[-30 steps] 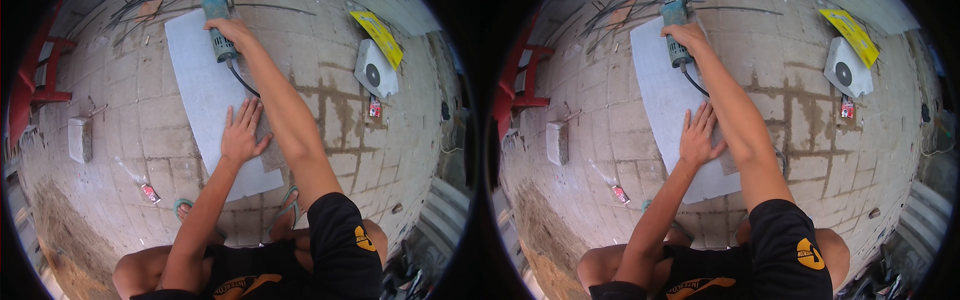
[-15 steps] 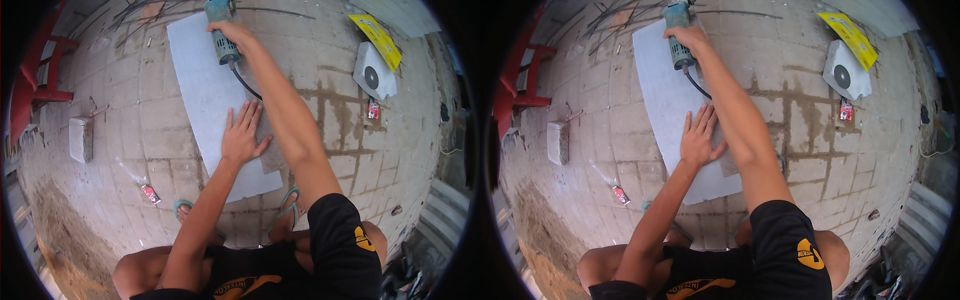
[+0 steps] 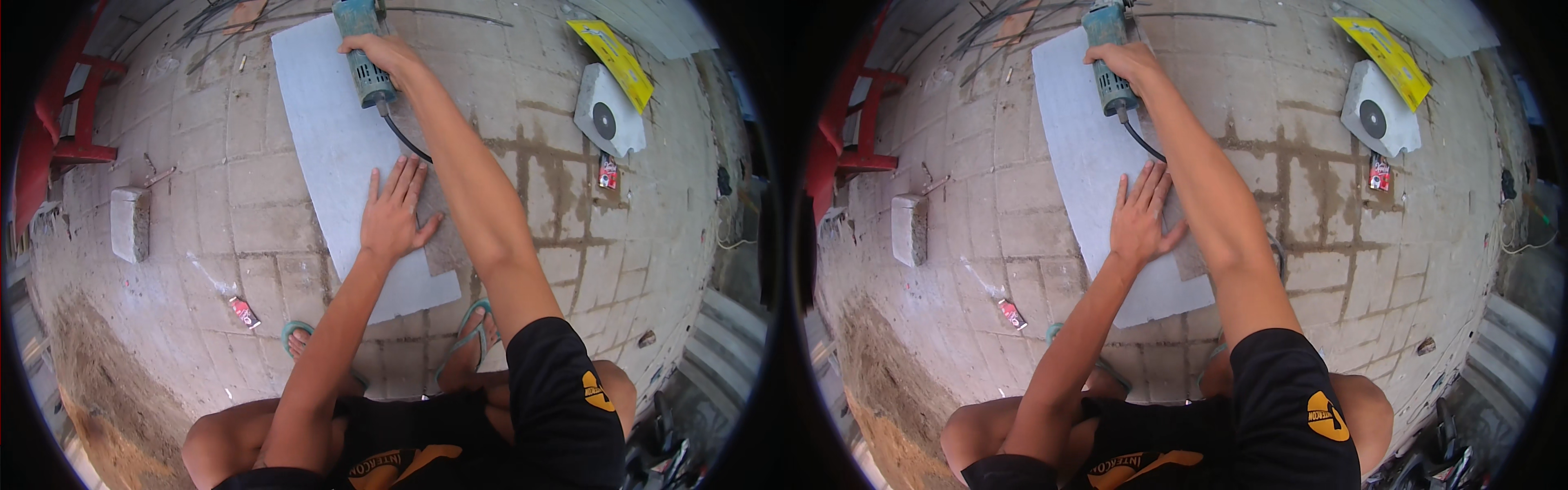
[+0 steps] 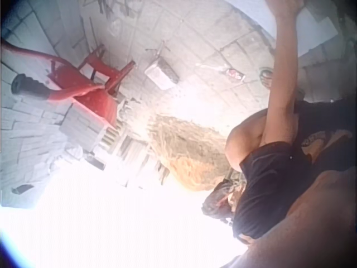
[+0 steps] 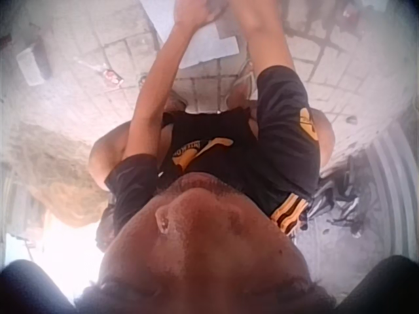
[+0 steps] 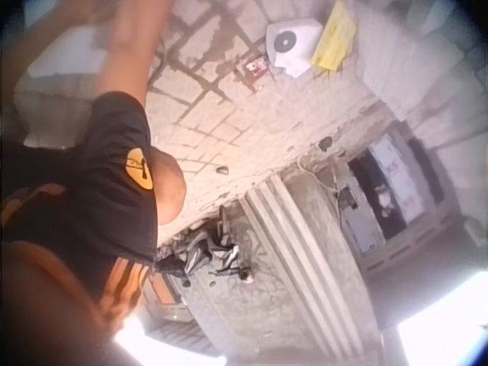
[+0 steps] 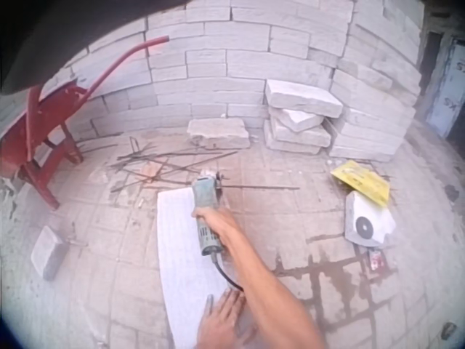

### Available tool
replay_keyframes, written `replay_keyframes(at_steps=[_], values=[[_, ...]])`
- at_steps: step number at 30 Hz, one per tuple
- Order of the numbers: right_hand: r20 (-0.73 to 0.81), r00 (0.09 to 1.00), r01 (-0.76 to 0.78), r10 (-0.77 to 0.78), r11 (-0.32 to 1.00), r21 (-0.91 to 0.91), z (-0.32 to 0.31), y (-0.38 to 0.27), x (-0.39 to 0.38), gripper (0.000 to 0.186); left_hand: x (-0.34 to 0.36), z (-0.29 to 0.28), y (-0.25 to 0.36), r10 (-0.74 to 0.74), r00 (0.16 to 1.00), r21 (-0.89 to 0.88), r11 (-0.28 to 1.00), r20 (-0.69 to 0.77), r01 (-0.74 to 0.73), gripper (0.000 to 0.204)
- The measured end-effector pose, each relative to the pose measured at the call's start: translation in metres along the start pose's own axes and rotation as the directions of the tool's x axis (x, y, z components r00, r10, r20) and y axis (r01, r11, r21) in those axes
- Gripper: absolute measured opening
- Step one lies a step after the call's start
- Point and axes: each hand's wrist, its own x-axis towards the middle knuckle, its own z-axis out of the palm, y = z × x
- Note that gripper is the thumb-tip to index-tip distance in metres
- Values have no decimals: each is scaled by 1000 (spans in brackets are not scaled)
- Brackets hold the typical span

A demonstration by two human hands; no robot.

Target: The person uses an angle grinder to cut along a metal ruler placed on a white tile while sitting on an outdoor tiled floor. They move the ruler to different positions on the tile to make several straight cuts.

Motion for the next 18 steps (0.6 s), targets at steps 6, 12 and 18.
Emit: replay_keyframes(at_steps=[6, 12, 18], values=[[-5, 1000, 3, -3, 1000, -3, -2, 1, -11, 51, 0, 1, 0, 7, 1000, 4, 1000, -17, -7, 86], [-5, 1000, -2, 2, 1000, -22, 0, 3, -16, 53, 0, 3, -1, 7, 1000, 6, 1000, -4, -7, 84], [-5, 1000, -25, 25, 999, -21, -3, 5, -25, 54, -1, 4, -2, 25, 999, 10, 1000, -29, -25, 81]])
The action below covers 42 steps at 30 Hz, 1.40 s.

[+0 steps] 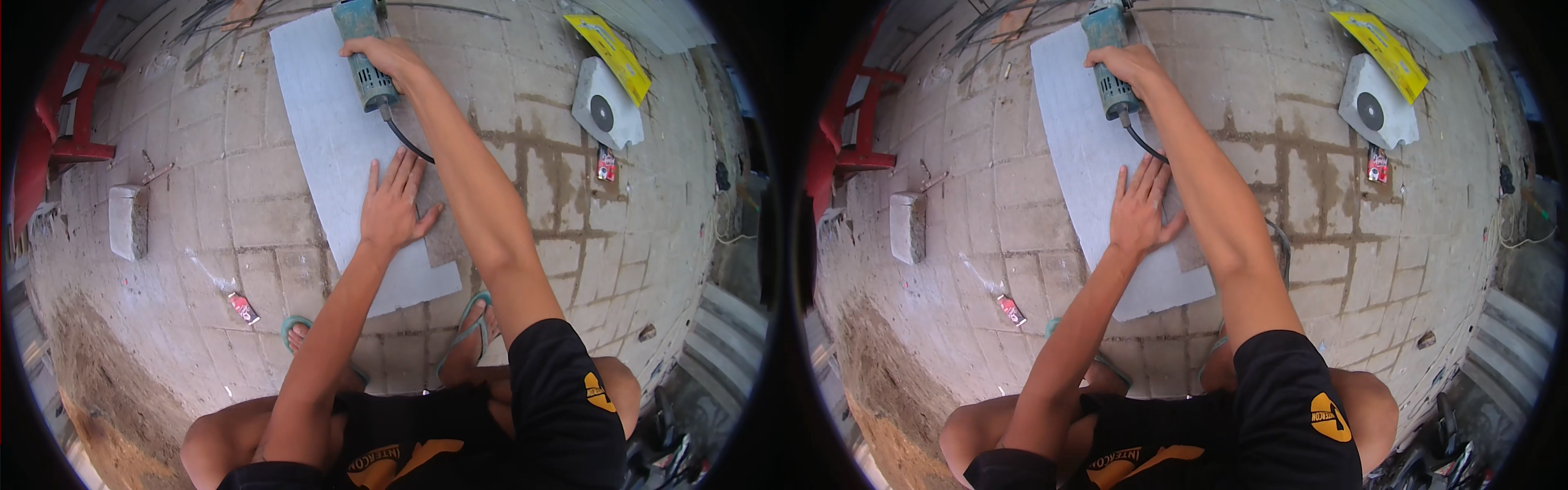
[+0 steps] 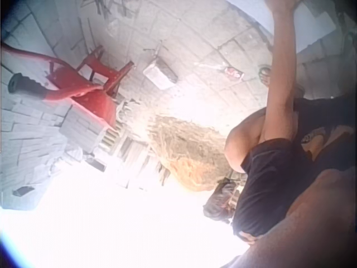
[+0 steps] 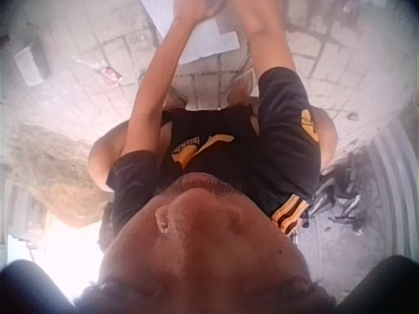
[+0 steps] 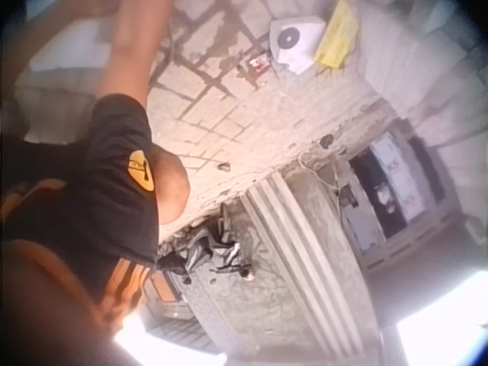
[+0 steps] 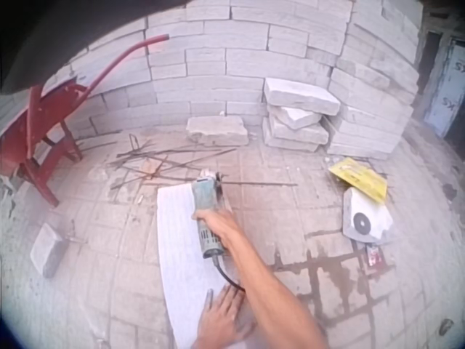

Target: The person uses an angle grinder to cut along a metal ruler placed on a white tile while sitting on an outdoor tiled floor. They move the ruler to different positions on the tile to make several straight cuts.

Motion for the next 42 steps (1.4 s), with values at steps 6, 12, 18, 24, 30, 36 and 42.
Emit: replay_keyframes(at_steps=[6, 12, 18, 24, 30, 36, 42], values=[[8, 1000, -8, 8, 1000, -3, 0, 3, -9, 54, 0, 1, -1, 8, 1000, 1, 1000, -1, -8, 80], [3, 1000, -10, 10, 1000, -6, -2, 7, -18, 54, 0, 0, -1, 9, 1000, 5, 1000, 3, -9, 84], [13, 1000, 1, -1, 1000, 22, -1, 10, -29, 53, 1, -1, -1, 15, 1000, 15, 1000, -4, -15, 85], [13, 1000, -10, 10, 1000, 9, -3, 11, -38, 52, 2, -2, 0, 22, 1000, 13, 1000, -19, -22, 84], [-8, 998, -54, 54, 999, 5, -2, 13, -45, 50, 2, -1, 0, 28, 999, 21, 999, -25, -27, 82], [-21, 998, -62, 62, 998, 7, -2, 17, -54, 49, 1, 1, -1, 38, 998, 16, 999, -45, -37, 83], [1, 998, -68, 68, 997, 37, -2, 20, -61, 50, 1, 3, -2, 18, 999, -29, 999, -37, -19, 90]])
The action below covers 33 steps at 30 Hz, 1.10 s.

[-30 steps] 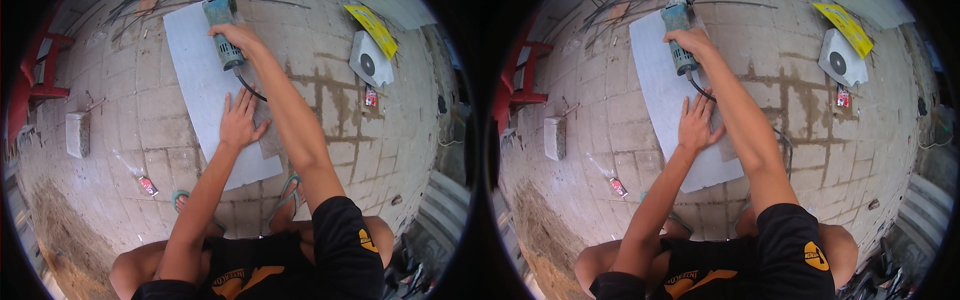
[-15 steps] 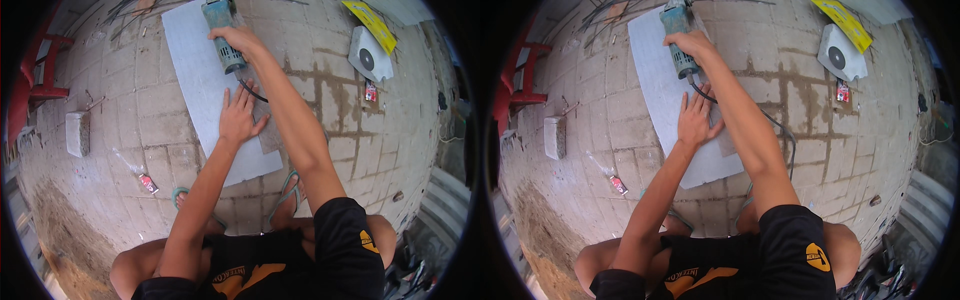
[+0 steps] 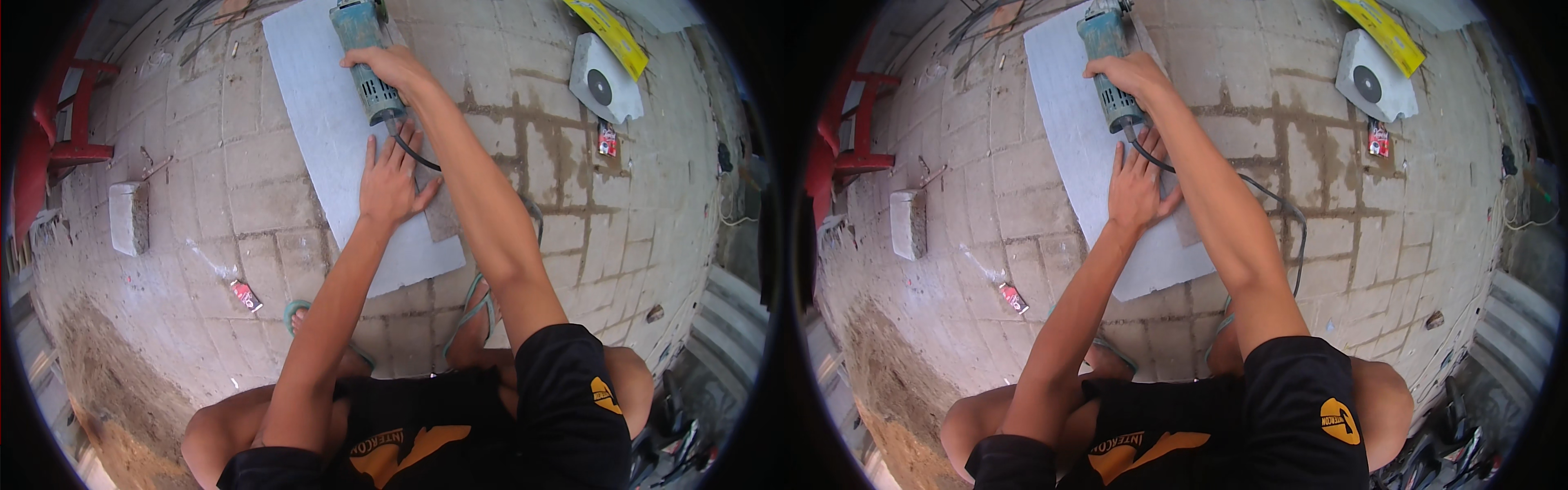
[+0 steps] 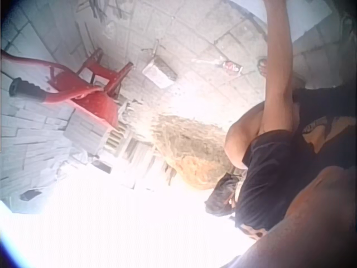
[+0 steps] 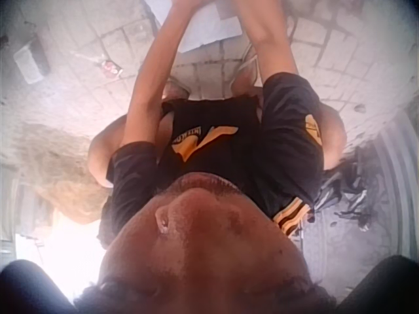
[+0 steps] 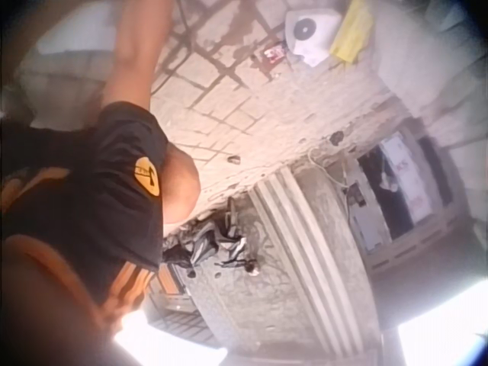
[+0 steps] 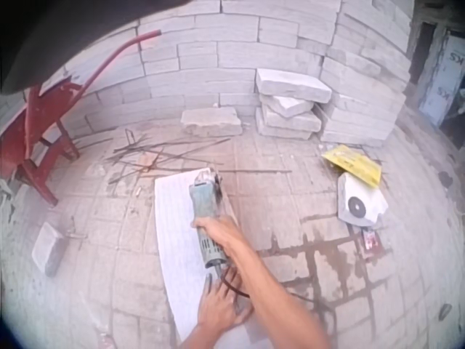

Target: The person uses an angle grinder to cut along a metal ruler placed on a white tile while sitting on an outdoor tiled floor. They move the ruler to different positions on the tile to make several straight cuts.

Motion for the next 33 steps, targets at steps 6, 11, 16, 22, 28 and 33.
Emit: replay_keyframes(at_steps=[6, 11, 16, 22, 28, 33], values=[[-6, 1000, 3, -3, 1000, -15, -1, 4, -9, 52, -1, 0, 0, 41, 998, 62, 997, -38, -38, 83], [-34, 999, 0, -3, 998, -64, -2, 8, -14, 57, -1, 1, -1, 56, 997, 45, 998, -58, -53, 86], [-33, 999, -11, 9, 998, -54, -1, 14, -17, 58, -2, -1, -4, 53, 998, 50, 997, -29, -52, 85], [-34, 999, -27, 26, 999, -19, -1, 14, -26, 54, -1, -2, -4, 73, 996, 61, 996, -45, -71, 84], [-32, 998, -54, 52, 997, -48, -2, 12, -38, 53, -2, -3, -4, 23, 998, 62, 998, 66, -27, 82], [-20, 998, -52, 51, 998, -36, -3, 19, -41, 52, -3, -2, -4, -9, 995, 63, 998, 100, 2, 76]])
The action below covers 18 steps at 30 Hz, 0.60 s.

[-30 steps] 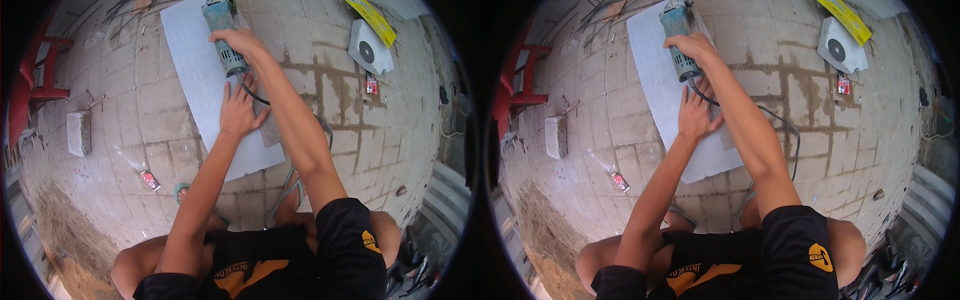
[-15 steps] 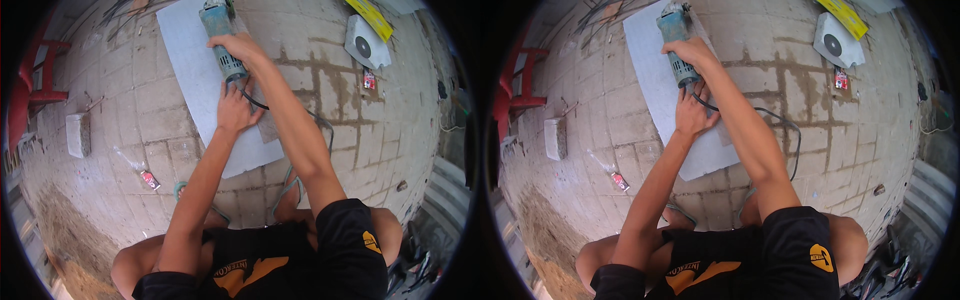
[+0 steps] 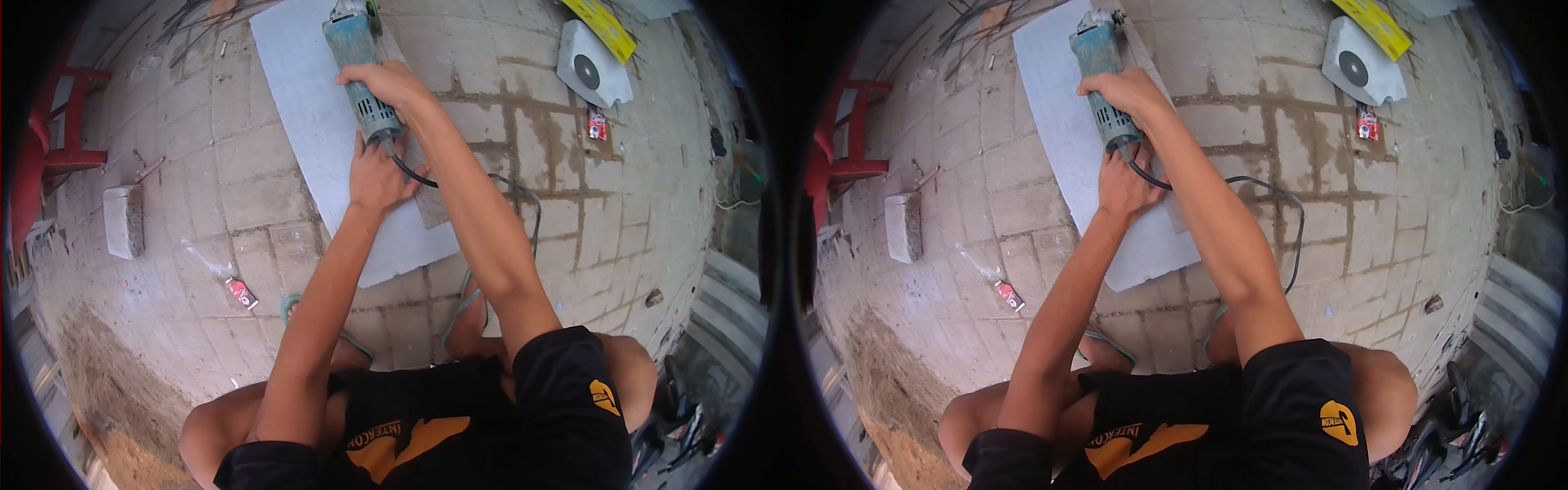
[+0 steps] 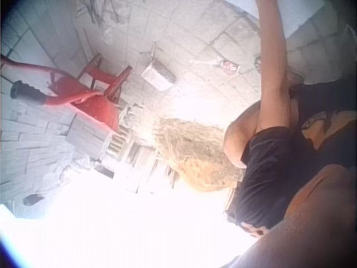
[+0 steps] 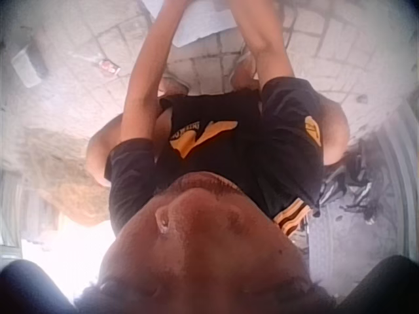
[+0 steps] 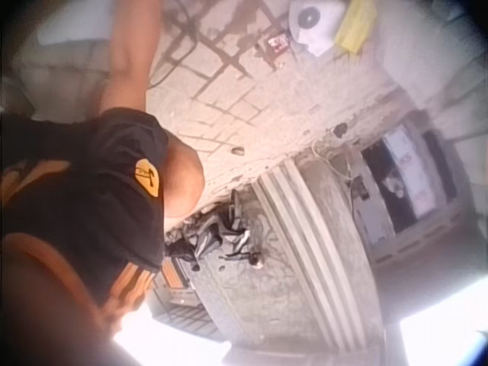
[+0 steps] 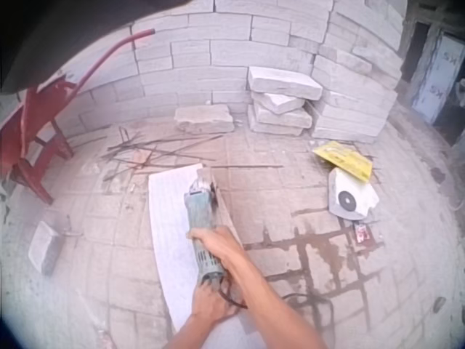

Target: The person uses an angle grinder to cut along a metal ruler placed on a white tile while sitting on an outdoor tiled floor. They move the ruler to different positions on the tile to make several straight cuts.

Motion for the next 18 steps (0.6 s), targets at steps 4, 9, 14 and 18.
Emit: replay_keyframes(at_steps=[4, 9, 14, 18], values=[[18, 1000, -22, 22, 1000, 19, -1, 6, 0, 53, 0, -1, 0, -19, 998, -9, 1000, 67, 19, 74], [8, 1000, -13, 13, 999, 29, 1, 12, -3, 53, 1, -6, 2, -2, 999, 51, 999, 52, 0, 73], [15, 1000, 10, -10, 1000, 28, 0, 13, -10, 46, 1, -8, 4, -2, 998, 53, 999, 60, -2, 73], [14, 1000, -12, 12, 1000, 27, -1, 13, -19, 45, 2, -6, 2, -5, 999, 9, 1000, 39, 5, 77]])
